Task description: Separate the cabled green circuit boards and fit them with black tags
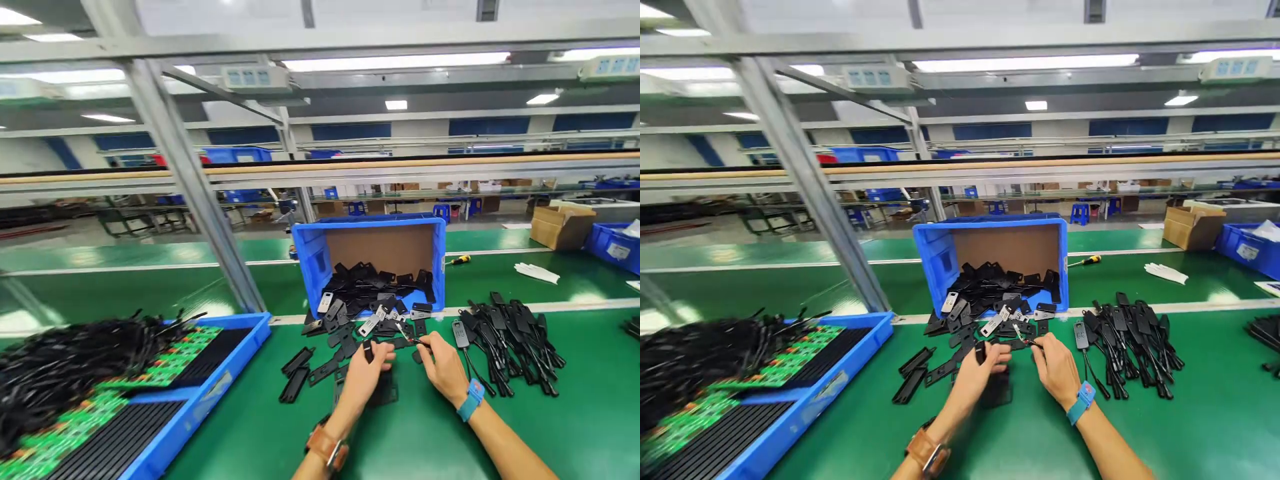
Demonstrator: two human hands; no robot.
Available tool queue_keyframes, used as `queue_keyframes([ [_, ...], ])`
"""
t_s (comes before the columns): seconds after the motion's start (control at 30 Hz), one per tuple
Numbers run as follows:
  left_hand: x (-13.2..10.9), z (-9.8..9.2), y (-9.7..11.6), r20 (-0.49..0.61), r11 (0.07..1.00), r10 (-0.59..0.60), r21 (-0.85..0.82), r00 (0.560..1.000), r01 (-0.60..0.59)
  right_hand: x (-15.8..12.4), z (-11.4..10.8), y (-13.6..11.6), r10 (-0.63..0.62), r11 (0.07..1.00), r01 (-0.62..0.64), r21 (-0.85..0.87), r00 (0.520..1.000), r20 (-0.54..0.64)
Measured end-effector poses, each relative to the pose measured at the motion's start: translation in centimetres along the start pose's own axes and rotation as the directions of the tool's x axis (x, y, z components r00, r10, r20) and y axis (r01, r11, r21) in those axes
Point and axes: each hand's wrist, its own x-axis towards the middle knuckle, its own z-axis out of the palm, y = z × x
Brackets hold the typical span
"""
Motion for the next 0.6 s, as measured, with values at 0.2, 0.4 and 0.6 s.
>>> queue_keyframes([
  [0.2,2.8,2.5,-0.4,0.194,0.951,-0.118,-0.259,0.974,0.167,0.4,0.0,-1.1,-0.074,0.99,0.082,-0.117,0.995,0.068],
  [0.4,4.5,0.1,-3.2,0.314,0.946,-0.127,-0.245,0.941,0.21,0.5,1.5,-1.0,-0.097,0.985,0.105,-0.134,0.993,0.071],
  [0.6,2.9,-0.1,-3.1,0.289,0.919,-0.084,-0.348,0.954,0.186,-0.9,2.6,-2.0,0.0,1.0,0.001,-0.014,1.0,0.029],
])
